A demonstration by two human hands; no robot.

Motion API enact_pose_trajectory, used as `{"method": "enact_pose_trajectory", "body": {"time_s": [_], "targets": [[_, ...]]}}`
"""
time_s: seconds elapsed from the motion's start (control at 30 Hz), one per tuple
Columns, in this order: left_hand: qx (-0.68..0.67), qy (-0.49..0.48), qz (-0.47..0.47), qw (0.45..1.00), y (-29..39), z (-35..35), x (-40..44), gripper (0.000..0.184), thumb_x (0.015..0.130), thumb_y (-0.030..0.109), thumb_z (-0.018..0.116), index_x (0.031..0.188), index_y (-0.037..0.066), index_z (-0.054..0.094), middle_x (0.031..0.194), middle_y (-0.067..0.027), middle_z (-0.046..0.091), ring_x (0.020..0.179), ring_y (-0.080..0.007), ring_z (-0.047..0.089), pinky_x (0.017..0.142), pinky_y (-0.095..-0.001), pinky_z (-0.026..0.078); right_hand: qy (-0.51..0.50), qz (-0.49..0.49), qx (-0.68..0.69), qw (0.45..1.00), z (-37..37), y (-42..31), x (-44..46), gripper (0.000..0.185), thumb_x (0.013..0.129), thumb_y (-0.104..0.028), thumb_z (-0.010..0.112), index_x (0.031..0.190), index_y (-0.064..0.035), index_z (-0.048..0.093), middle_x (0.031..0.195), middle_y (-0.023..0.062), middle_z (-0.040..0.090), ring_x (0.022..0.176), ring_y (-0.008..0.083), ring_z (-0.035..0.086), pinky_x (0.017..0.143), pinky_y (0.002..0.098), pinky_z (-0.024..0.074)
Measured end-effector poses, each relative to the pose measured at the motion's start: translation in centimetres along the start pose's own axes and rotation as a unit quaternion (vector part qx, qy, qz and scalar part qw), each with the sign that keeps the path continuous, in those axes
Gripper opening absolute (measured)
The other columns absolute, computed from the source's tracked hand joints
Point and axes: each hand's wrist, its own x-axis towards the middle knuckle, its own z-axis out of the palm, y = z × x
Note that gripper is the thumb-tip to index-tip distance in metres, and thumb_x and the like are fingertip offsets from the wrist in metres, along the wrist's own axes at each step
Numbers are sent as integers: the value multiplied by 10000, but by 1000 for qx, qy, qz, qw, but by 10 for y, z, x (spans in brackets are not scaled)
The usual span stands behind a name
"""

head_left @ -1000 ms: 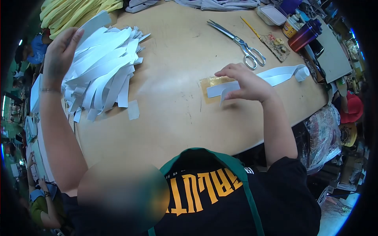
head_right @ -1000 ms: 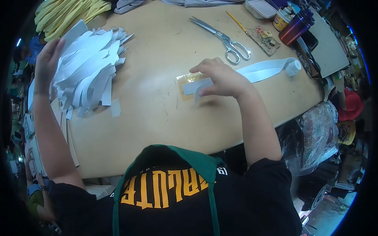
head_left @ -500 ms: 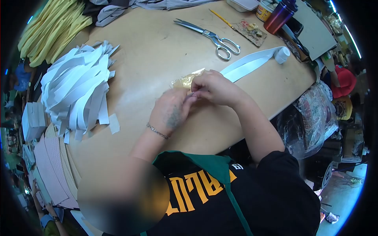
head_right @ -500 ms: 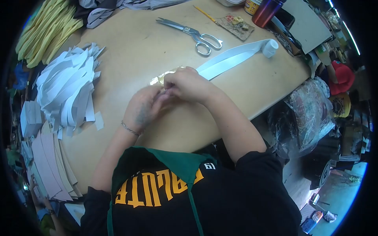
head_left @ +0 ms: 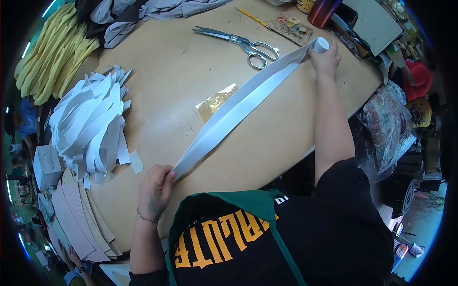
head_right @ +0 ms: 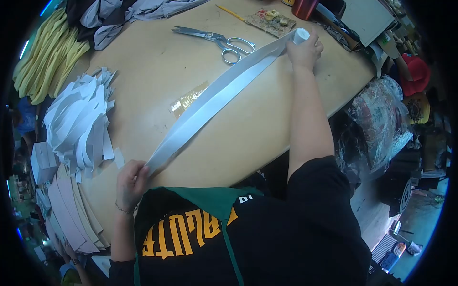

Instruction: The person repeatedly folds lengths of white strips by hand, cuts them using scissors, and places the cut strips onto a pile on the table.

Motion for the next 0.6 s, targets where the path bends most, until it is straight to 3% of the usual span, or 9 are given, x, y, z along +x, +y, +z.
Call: {"method": "enact_pose_trajectory", "body": {"time_s": [0.2,0.37,0.47,0.6], "targets": [[-3,37,-48,998,-12,-14,-16,55,850,57,598,839,4,604,696,-101,547,644,-231,535,601,-311,426,14,-40,39,998,17,-7,-6,804,681,-200,730,1361,-90,314,1261,203,463,1239,332,378,1036,389,341],[9,26,-78,997,-12,-16,-18,76,866,56,582,854,-15,604,725,-87,570,671,-178,552,632,-277,438,-65,-93,93,989,5,12,15,650,693,-157,712,1283,-129,440,1181,158,550,1079,307,543,939,382,433],[15,65,-29,997,-4,-7,-9,31,842,35,598,840,5,605,706,-102,555,645,-234,543,599,-317,430,-91,-122,227,962,0,73,58,585,690,-135,697,1238,-134,493,1160,118,569,1001,261,589,891,356,461],[59,70,45,995,3,11,13,37,814,13,616,848,12,600,727,-107,566,668,-264,553,606,-341,436,-117,-141,154,971,-38,105,74,616,686,-115,679,1267,-136,477,1165,101,550,1027,226,561,904,320,445]]}}
